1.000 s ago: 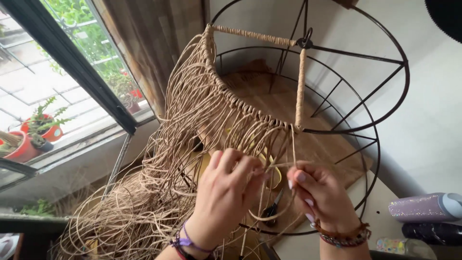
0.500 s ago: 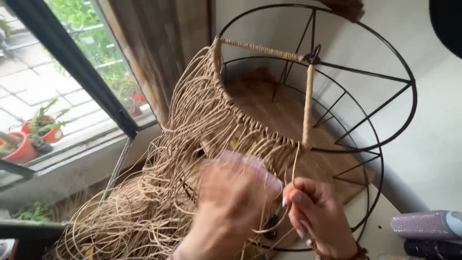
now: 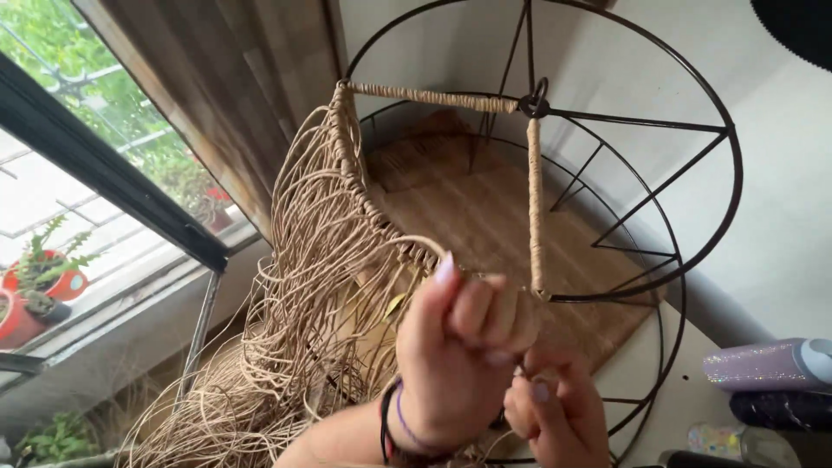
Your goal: Weave thin fiber strips onto a metal furniture frame by looping and tightening them
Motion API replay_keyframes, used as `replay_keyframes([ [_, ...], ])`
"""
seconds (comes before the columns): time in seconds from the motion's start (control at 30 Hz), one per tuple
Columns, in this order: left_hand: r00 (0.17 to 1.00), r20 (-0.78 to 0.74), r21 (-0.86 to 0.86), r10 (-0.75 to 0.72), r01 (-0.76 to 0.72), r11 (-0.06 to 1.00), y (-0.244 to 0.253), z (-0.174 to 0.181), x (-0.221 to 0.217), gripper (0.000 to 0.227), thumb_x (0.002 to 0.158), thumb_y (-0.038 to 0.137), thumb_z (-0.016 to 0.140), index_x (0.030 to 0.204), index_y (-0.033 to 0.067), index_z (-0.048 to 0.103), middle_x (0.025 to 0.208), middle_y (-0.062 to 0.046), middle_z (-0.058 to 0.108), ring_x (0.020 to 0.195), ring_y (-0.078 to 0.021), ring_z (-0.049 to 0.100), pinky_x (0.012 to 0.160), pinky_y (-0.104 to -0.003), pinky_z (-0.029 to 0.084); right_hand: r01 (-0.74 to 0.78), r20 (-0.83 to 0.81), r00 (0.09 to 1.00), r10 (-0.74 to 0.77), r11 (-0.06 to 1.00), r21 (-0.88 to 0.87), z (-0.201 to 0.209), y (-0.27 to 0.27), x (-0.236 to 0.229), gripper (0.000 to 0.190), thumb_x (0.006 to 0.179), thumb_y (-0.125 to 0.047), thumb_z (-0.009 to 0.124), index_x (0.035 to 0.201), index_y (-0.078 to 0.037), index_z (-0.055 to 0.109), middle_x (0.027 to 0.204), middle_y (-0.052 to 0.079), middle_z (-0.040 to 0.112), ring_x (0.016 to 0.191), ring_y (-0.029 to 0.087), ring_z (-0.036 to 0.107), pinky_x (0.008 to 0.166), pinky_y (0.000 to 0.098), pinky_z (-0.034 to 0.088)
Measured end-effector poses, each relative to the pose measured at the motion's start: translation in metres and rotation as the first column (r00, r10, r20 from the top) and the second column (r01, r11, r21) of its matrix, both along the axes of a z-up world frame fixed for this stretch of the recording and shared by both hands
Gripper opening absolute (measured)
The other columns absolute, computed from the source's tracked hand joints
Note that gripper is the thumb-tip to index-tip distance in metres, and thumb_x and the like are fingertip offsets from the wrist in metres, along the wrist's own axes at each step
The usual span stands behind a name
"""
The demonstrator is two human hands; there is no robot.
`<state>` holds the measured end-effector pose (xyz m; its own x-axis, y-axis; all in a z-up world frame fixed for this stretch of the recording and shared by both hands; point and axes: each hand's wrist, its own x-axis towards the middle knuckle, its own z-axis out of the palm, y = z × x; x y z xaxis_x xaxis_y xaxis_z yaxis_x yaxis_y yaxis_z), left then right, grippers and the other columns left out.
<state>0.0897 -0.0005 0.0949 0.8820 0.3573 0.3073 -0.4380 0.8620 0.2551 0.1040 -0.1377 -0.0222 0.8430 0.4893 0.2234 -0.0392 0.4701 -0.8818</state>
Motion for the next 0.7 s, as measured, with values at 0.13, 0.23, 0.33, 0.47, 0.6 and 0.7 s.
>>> replay_keyframes([
  [0.13, 0.993, 0.117, -0.082, -0.026, 0.036, 0.996, 0.020, 0.016, 0.031, 0.049, 0.104, 0.031, 0.032, 0.057, 0.0181, 0.025, 0.055, 0.005, 0.018, 0.049, -0.0108, 0.014, 0.047, -0.031, 0.009, 0.091, 0.019, 0.996, -0.091, 0.996, -0.015, -0.005, -0.003, -0.004, 0.027, 0.104, -0.015, 0.052, 0.115, 0.010, 0.058, 0.052, 0.003, 0.031, 0.041, 0.011, 0.020, 0.041, 0.0300, 0.021],
  [0.23, 0.991, 0.124, -0.122, -0.054, 0.069, 0.990, 0.027, 0.019, 0.047, 0.049, 0.103, 0.032, 0.035, 0.056, 0.0201, 0.027, 0.054, 0.006, 0.018, 0.048, -0.0097, 0.013, 0.043, -0.029, 0.009, 0.292, -0.107, 0.942, -0.318, 0.933, -0.210, -0.011, -0.005, -0.005, 0.024, 0.101, -0.013, 0.054, 0.116, 0.005, 0.063, 0.073, 0.015, 0.061, 0.046, 0.013, 0.032, 0.043, 0.0314, 0.028],
  [0.33, 0.980, 0.179, -0.171, -0.081, 0.112, 0.979, 0.037, 0.019, 0.061, 0.047, 0.102, 0.031, 0.035, 0.058, 0.0204, 0.023, 0.056, 0.006, 0.018, 0.052, -0.0095, 0.012, 0.047, -0.028, 0.009, 0.111, 0.169, 0.980, -0.106, 0.994, -0.022, -0.010, 0.000, 0.000, 0.024, 0.106, -0.009, 0.043, 0.118, 0.007, 0.056, 0.051, 0.002, 0.033, 0.043, 0.013, 0.027, 0.043, 0.0315, 0.029],
  [0.47, 0.970, 0.203, -0.230, -0.131, 0.177, 0.957, 0.040, 0.017, 0.071, 0.045, 0.100, 0.031, 0.040, 0.059, 0.0219, 0.023, 0.056, 0.007, 0.017, 0.052, -0.0089, 0.012, 0.049, -0.026, 0.009, 0.126, 0.114, 0.986, -0.124, 0.992, -0.003, -0.016, 0.002, 0.000, 0.023, 0.106, -0.011, 0.045, 0.118, 0.006, 0.055, 0.053, 0.002, 0.029, 0.042, 0.013, 0.026, 0.041, 0.0316, 0.027],
  [0.6, 0.982, 0.168, -0.228, -0.086, 0.123, 0.966, 0.050, 0.022, 0.079, 0.045, 0.098, 0.031, 0.041, 0.058, 0.0225, 0.022, 0.056, 0.007, 0.015, 0.052, -0.0097, 0.011, 0.049, -0.027, 0.007, 0.139, 0.145, 0.981, -0.127, 0.988, -0.070, -0.026, 0.001, 0.000, 0.022, 0.106, -0.011, 0.044, 0.118, 0.005, 0.054, 0.052, 0.002, 0.027, 0.041, 0.013, 0.023, 0.040, 0.0314, 0.025],
  [0.7, 0.981, 0.175, -0.223, -0.087, 0.126, 0.967, 0.047, 0.022, 0.080, 0.046, 0.098, 0.031, 0.041, 0.058, 0.0220, 0.022, 0.056, 0.007, 0.014, 0.051, -0.0093, 0.011, 0.048, -0.027, 0.008, 0.148, 0.121, 0.982, -0.143, 0.988, -0.037, -0.025, 0.003, -0.003, 0.021, 0.106, -0.012, 0.044, 0.114, 0.005, 0.054, 0.050, 0.001, 0.027, 0.040, 0.012, 0.022, 0.040, 0.0310, 0.024],
])
